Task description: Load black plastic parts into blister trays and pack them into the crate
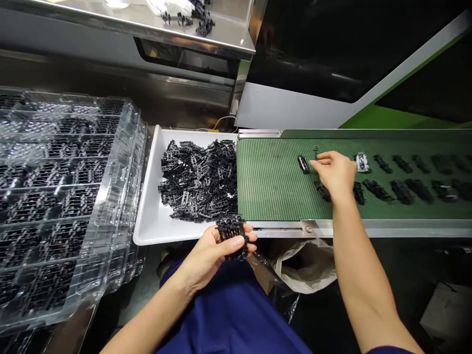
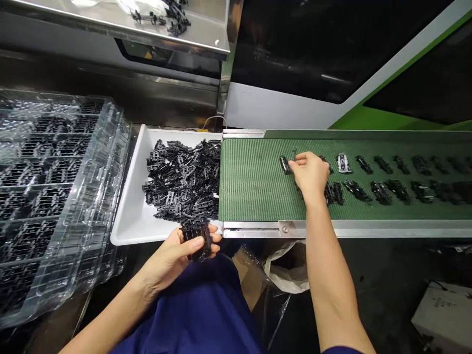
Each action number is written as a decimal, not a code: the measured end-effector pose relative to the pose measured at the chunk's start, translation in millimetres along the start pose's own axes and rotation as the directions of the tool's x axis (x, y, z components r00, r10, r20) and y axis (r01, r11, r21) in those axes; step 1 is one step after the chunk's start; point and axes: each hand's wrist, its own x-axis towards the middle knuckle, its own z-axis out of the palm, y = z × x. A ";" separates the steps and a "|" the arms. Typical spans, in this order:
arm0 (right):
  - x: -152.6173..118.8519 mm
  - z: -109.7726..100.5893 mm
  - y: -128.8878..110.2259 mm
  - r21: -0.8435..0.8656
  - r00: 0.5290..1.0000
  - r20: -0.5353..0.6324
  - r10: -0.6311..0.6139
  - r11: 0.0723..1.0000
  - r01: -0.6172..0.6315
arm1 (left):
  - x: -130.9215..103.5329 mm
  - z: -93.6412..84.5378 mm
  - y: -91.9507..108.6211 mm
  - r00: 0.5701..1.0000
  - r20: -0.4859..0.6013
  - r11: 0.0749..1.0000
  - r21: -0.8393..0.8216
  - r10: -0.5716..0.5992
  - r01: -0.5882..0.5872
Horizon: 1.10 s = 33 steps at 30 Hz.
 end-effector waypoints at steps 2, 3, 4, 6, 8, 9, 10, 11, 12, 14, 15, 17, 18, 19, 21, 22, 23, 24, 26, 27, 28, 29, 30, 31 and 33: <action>-41.2 -12.2 -22.8 0.260 0.997 0.019 -0.078 0.963 0.071 | 0.6 0.5 0.1 0.996 -0.052 0.997 -0.025 0.074 -0.075; -66.0 -17.6 -35.2 0.465 0.986 0.093 -0.137 0.882 0.078 | 0.9 0.8 0.0 0.992 -0.070 0.994 -0.033 0.103 -0.105; -91.5 -22.4 -47.0 0.603 0.954 0.209 -0.215 0.796 0.047 | 1.1 0.9 -0.2 0.989 -0.077 0.991 -0.036 0.126 -0.129; -138.3 -28.8 -66.5 0.728 0.832 0.390 -0.394 0.685 -0.016 | 1.4 0.5 -1.0 0.983 -0.065 0.984 -0.022 0.174 -0.176; -171.7 -29.7 -78.7 0.765 0.759 0.425 -0.494 0.643 -0.010 | 0.8 -0.6 -2.4 0.971 -0.052 0.972 0.021 0.235 -0.235; -182.4 -28.2 -82.3 0.768 0.755 0.403 -0.517 0.640 0.029 | 0.0 -1.2 -3.2 0.962 -0.052 0.963 0.047 0.269 -0.267; -189.5 -25.9 -84.4 0.759 0.766 0.364 -0.530 0.645 0.086 | -1.1 -1.8 -4.0 0.952 -0.058 0.952 0.070 0.302 -0.297; -193.9 -23.2 -85.4 0.741 0.777 0.321 -0.542 0.654 0.151 | -2.3 -2.4 -4.7 0.942 -0.067 0.942 0.089 0.329 -0.323; -196.3 -20.6 -85.5 0.717 0.785 0.277 -0.553 0.663 0.214 | -3.6 -2.9 -5.3 0.934 -0.074 0.934 0.101 0.350 -0.342; -198.2 -16.1 -84.0 0.678 0.794 0.211 -0.570 0.671 0.302 | -6.0 -3.8 -6.1 0.921 -0.084 0.922 0.115 0.381 -0.371; -198.7 -14.4 -82.9 0.673 0.795 0.202 -0.572 0.671 0.312 | -6.9 -4.2 -6.3 0.918 -0.085 0.919 0.119 0.387 -0.377; -199.9 -11.8 -80.6 0.698 0.794 0.217 -0.568 0.658 0.281 | -8.0 -5.4 -6.4 0.919 -0.079 0.918 0.123 0.387 -0.377; -200.5 -10.9 -79.8 0.721 0.795 0.225 -0.564 0.645 0.253 | -8.3 -6.0 -6.4 0.920 -0.075 0.919 0.123 0.386 -0.375; -201.2 -10.3 -79.3 0.742 0.798 0.226 -0.559 0.630 0.231 | -8.4 -6.7 -6.4 0.920 -0.074 0.920 0.121 0.384 -0.374; -202.5 -10.0 -79.7 0.761 0.813 0.192 -0.550 0.606 0.231 | -8.4 -7.7 -6.6 0.918 -0.086 0.919 0.119 0.387 -0.376; -203.0 -10.1 -80.6 0.758 0.819 0.163 -0.550 0.601 0.252 | -8.4 -8.1 -6.7 0.915 -0.095 0.917 0.124 0.391 -0.379; -203.5 -10.4 -81.8 0.751 0.820 0.137 -0.555 0.598 0.280 | -8.3 -8.3 -6.8 0.913 -0.100 0.914 0.134 0.396 -0.382; -203.9 -10.5 -83.2 0.741 0.818 0.117 -0.563 0.598 0.305 | -8.3 -8.4 -7.0 0.910 -0.099 0.911 0.146 0.402 -0.386; -204.6 -10.0 -85.6 0.729 0.807 0.092 -0.583 0.591 0.344 | -8.2 -8.2 -6.9 0.906 -0.087 0.902 0.170 0.414 -0.396; -205.0 -9.4 -86.5 0.728 0.800 0.082 -0.594 0.584 0.359 | -8.1 -8.0 -6.7 0.905 -0.081 0.899 0.178 0.418 -0.399; -205.7 -8.4 -87.1 0.726 0.792 0.075 -0.606 0.578 0.374 | -8.0 -7.7 -6.3 0.904 -0.078 0.897 0.183 0.421 -0.402; -206.6 -7.3 -87.5 0.720 0.781 0.067 -0.621 0.572 0.393 | -7.8 -7.5 -5.8 0.904 -0.078 0.897 0.186 0.421 -0.402; -207.7 -6.2 -87.8 0.712 0.768 0.057 -0.637 0.565 0.416 | -7.5 -7.4 -5.3 0.905 -0.080 0.898 0.186 0.418 -0.398; -208.8 -5.3 -88.1 0.700 0.755 0.050 -0.654 0.562 0.440 | -7.1 -7.5 -4.8 0.907 -0.087 0.902 0.186 0.411 -0.391; -209.8 -5.0 -88.5 0.664 0.736 0.043 -0.676 0.570 0.485 | -5.8 -8.0 -4.3 0.912 -0.119 0.912 0.182 0.392 -0.368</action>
